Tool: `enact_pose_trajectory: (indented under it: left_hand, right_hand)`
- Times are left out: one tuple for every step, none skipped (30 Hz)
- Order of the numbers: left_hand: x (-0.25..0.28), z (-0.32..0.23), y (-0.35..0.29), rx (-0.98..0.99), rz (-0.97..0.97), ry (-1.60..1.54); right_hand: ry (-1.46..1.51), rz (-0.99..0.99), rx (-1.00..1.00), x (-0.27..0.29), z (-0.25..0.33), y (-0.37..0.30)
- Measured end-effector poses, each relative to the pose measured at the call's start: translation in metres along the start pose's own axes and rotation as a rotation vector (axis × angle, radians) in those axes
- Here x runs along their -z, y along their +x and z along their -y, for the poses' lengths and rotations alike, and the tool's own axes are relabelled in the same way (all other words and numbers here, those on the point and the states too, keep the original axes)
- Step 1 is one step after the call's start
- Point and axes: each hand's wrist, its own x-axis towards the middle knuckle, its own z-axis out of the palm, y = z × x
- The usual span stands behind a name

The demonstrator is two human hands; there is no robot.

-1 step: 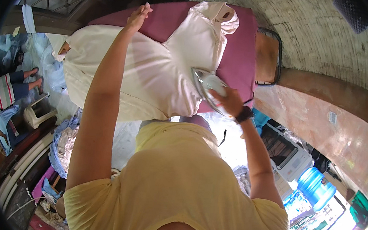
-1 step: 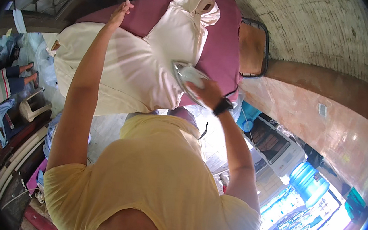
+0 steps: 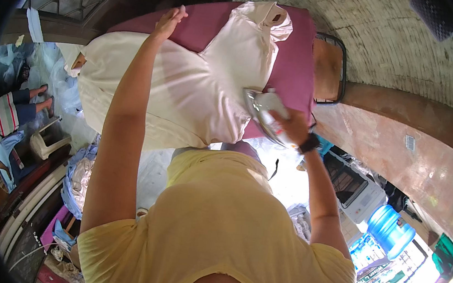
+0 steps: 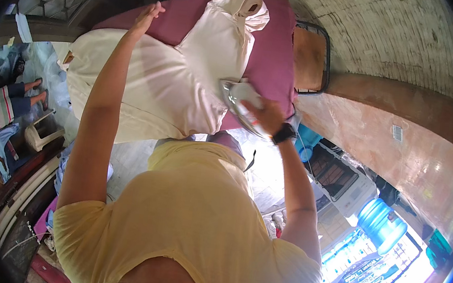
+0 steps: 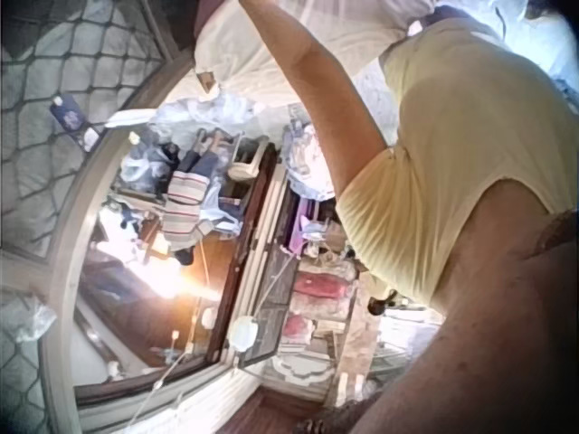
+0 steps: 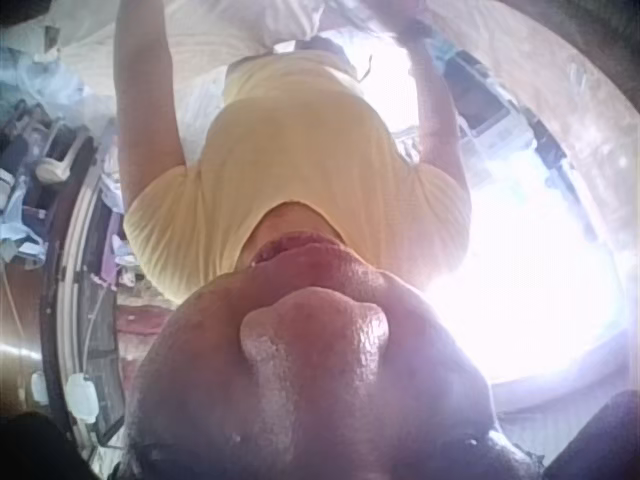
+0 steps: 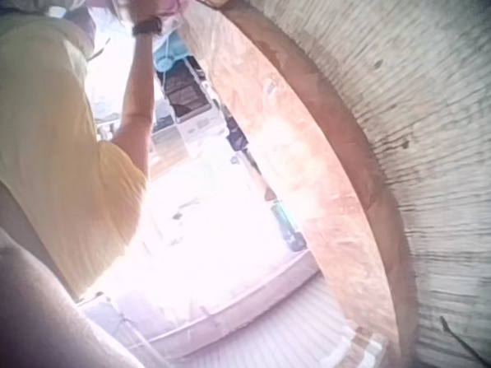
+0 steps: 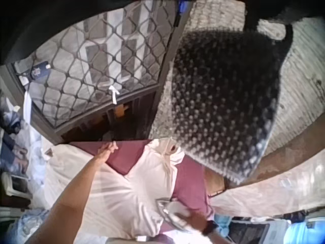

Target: The person irons a shirt on a padded board, flipping and smoothing the fabric by hand before pressing it with the iron.

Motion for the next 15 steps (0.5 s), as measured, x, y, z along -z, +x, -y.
enact_pose_trajectory:
  left_hand:
    - [0.014,0.032,0.012,-0.131,0.108,0.114]
    - [0.013,0.024,0.011,-0.165,0.160,0.170]
    - [0.016,0.014,0.001,-0.194,0.207,0.227]
    - [0.019,0.006,-0.008,-0.218,0.249,0.284]
    - [0.024,0.002,-0.013,-0.220,0.314,0.366]
    - [0.025,-0.001,-0.021,-0.219,0.355,0.475]
    - [0.025,-0.004,-0.027,-0.218,0.394,0.582]
    - [0.025,-0.008,-0.031,-0.221,0.431,0.690]
    - [0.025,0.003,-0.038,-0.392,0.362,0.712]
    - [0.026,0.001,-0.042,-0.363,0.373,0.641]
    - [0.024,-0.002,-0.047,-0.328,0.381,0.567]
    - [0.021,-0.005,-0.053,-0.294,0.387,0.492]
    - [0.019,-0.012,-0.062,-0.318,0.331,0.550]
    - [0.019,-0.013,-0.069,-0.308,0.300,0.556]
    - [0.020,-0.015,-0.073,-0.298,0.271,0.562]
  right_hand:
    - [0.002,-0.096,0.007,0.022,-0.028,0.004]
    - [0.013,-0.236,-0.013,0.047,-0.060,0.006]
    - [0.056,-0.393,-0.025,0.074,-0.085,0.012]
    - [0.119,-0.495,-0.062,0.096,-0.097,0.021]
    - [0.204,-0.561,-0.111,0.115,-0.096,0.031]
    - [0.288,-0.558,-0.193,0.131,-0.082,0.042]
    - [0.371,-0.563,-0.278,0.147,-0.067,0.051]
    - [0.367,-0.583,-0.285,0.156,-0.078,0.067]
    - [0.367,-0.596,-0.287,0.164,-0.087,0.085]
    - [0.341,-0.590,-0.354,0.170,-0.097,0.103]
    - [0.309,-0.579,-0.418,0.172,-0.103,0.116]
    - [0.240,-0.625,-0.377,0.171,-0.110,0.125]
    - [0.170,-0.666,-0.339,0.166,-0.116,0.133]
    - [0.098,-0.707,-0.292,0.164,-0.117,0.140]
    - [0.086,-0.703,-0.304,0.162,-0.119,0.145]
